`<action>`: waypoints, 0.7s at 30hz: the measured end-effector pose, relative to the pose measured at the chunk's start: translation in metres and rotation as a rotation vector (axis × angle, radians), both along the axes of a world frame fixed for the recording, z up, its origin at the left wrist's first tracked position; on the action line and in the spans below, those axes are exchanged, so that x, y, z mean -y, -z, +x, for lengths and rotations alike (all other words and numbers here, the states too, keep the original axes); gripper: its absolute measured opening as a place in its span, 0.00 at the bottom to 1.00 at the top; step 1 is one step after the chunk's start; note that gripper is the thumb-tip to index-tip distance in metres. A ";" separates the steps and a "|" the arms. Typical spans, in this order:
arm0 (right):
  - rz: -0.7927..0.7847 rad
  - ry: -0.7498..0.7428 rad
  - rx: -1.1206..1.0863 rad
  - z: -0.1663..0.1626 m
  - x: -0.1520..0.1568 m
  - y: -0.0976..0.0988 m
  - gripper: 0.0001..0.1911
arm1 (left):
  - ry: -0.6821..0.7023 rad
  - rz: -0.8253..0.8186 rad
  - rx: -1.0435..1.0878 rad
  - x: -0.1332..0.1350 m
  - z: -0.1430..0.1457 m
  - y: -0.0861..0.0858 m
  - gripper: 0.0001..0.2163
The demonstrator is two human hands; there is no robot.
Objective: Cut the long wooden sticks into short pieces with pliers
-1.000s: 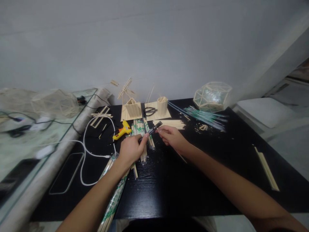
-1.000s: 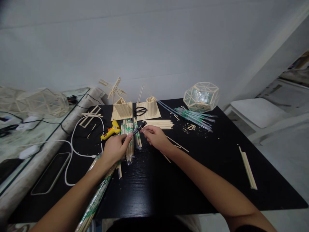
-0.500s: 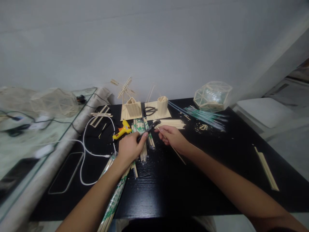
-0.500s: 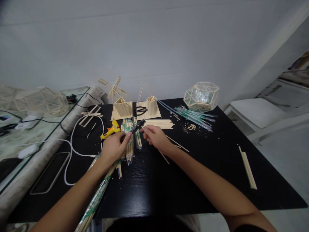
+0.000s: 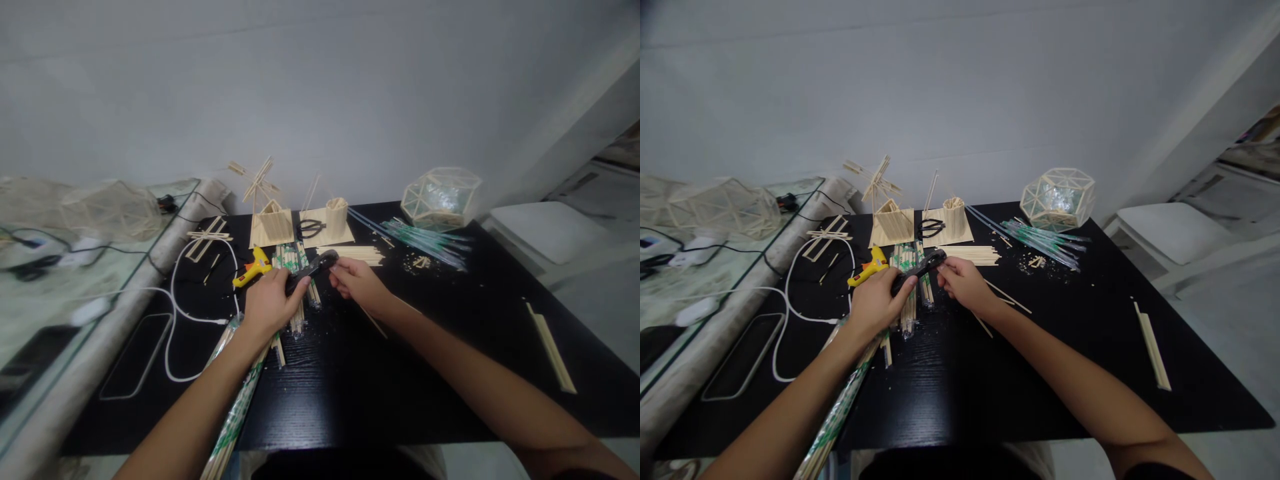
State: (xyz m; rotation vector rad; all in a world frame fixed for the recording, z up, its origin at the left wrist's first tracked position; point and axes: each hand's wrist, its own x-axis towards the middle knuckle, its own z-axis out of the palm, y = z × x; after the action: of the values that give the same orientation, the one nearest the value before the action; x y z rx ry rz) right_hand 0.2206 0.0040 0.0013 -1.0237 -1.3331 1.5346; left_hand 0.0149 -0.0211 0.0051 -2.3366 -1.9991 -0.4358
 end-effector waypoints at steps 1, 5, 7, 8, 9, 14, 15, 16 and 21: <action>-0.001 0.002 0.005 0.000 0.000 0.000 0.17 | -0.002 -0.006 -0.005 0.000 0.000 0.000 0.25; -0.002 0.010 0.021 0.000 0.001 -0.001 0.16 | -0.011 -0.027 -0.017 0.000 0.000 0.000 0.26; -0.005 0.016 0.023 0.000 0.001 0.000 0.14 | -0.014 -0.034 -0.017 0.001 0.000 0.000 0.27; -0.006 0.018 0.025 -0.001 0.001 0.000 0.14 | -0.018 -0.037 -0.017 0.001 0.000 0.000 0.27; -0.007 0.020 0.030 -0.001 0.000 0.001 0.13 | -0.023 -0.040 -0.018 0.001 0.000 0.000 0.27; 0.094 0.007 0.207 0.008 -0.005 -0.005 0.14 | -0.047 -0.031 -0.024 0.000 0.000 0.000 0.27; 0.150 -0.008 0.297 0.012 -0.005 -0.009 0.13 | -0.051 -0.026 -0.024 0.000 0.000 0.000 0.27; 0.205 -0.021 0.397 0.015 -0.005 -0.013 0.13 | -0.052 -0.021 -0.023 0.000 0.000 0.000 0.27; 0.470 0.162 0.714 0.023 0.001 -0.026 0.10 | -0.042 -0.017 -0.030 0.000 0.001 0.002 0.28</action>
State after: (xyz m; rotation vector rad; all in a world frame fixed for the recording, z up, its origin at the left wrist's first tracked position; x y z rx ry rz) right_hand 0.2436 0.0032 0.0268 -1.3768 -1.9144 0.6780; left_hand 0.0162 -0.0208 0.0031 -2.2923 -2.0417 -0.3816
